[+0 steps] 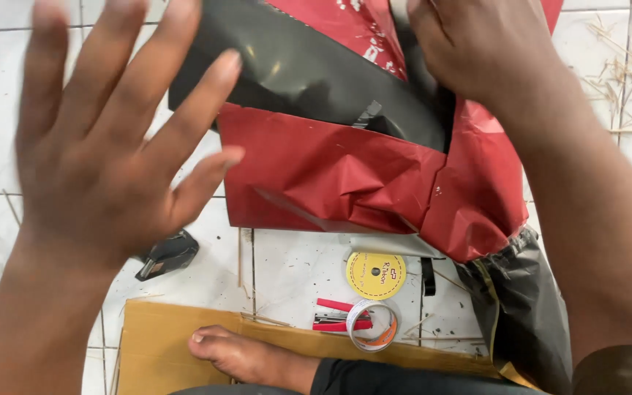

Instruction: The person wraps a bouquet of rolled banknotes with black and red paper, securing the layers with tape and a black ribbon. They use a tape dispenser to apply tape to the ribbon and paper, then fold and staple the red paper around the bouquet.

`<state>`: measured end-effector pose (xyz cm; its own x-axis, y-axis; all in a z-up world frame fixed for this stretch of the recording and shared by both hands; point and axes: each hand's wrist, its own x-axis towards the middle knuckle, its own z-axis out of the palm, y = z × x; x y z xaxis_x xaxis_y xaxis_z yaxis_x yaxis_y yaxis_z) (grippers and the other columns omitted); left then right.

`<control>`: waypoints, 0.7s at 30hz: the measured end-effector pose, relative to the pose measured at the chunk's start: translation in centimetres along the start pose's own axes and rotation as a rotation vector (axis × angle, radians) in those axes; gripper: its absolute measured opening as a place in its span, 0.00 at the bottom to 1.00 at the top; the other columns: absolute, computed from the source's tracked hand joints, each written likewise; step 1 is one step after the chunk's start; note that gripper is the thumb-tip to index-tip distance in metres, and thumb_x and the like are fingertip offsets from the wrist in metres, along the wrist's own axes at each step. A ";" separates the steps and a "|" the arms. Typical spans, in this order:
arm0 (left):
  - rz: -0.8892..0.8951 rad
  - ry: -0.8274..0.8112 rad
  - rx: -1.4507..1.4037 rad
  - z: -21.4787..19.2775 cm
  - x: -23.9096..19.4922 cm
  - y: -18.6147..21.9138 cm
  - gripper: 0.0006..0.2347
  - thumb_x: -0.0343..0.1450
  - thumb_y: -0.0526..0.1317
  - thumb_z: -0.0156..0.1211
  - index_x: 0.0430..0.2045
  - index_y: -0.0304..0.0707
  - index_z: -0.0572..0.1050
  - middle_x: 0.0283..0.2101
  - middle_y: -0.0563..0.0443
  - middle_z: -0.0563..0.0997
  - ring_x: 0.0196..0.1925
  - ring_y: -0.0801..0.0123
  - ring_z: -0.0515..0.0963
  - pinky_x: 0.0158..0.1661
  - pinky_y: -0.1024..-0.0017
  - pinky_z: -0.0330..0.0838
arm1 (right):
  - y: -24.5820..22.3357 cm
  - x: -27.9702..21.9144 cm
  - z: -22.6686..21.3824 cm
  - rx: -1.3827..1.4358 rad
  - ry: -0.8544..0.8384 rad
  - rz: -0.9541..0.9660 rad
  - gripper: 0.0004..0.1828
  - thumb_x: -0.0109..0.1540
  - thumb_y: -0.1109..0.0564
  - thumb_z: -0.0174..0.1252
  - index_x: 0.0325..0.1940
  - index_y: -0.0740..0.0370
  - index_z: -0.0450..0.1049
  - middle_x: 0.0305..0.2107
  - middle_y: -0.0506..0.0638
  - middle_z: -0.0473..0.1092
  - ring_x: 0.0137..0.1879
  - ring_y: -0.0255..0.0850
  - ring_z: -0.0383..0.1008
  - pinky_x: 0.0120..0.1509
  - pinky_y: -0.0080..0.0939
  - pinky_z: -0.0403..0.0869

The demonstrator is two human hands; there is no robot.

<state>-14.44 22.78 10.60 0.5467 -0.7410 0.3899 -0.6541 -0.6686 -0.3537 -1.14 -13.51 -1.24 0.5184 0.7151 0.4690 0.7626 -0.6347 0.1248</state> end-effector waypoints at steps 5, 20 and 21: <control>-0.666 0.162 -0.146 -6.0 -17.1 1.9 0.21 0.82 0.34 0.64 0.63 0.02 0.72 0.70 0.11 0.69 0.73 0.17 0.71 0.74 0.33 0.67 | -19.6 4.0 -8.9 0.721 0.082 0.303 0.08 0.69 0.57 0.54 0.49 0.61 0.75 0.36 0.51 0.74 0.38 0.49 0.70 0.45 0.50 0.68; -1.088 0.747 -0.380 0.9 -25.8 0.5 0.12 0.77 0.36 0.60 0.53 0.30 0.76 0.50 0.43 0.79 0.57 0.46 0.77 0.59 0.53 0.68 | -41.2 10.8 4.8 1.109 -0.629 1.010 0.14 0.61 0.44 0.67 0.42 0.53 0.84 0.43 0.49 0.67 0.48 0.41 0.70 0.51 0.41 0.75; -1.092 0.750 -0.387 0.8 -25.7 0.6 0.12 0.77 0.36 0.60 0.53 0.30 0.76 0.50 0.43 0.79 0.57 0.46 0.77 0.59 0.53 0.68 | -41.3 10.6 4.4 1.101 -0.632 1.014 0.14 0.61 0.44 0.67 0.42 0.53 0.84 0.43 0.49 0.67 0.48 0.41 0.70 0.51 0.41 0.75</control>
<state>-28.45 41.43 -0.35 0.5425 0.4362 0.7180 -0.2492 -0.7326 0.6334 -25.41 21.55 -5.29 0.8088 0.3333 -0.4846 -0.2236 -0.5879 -0.7774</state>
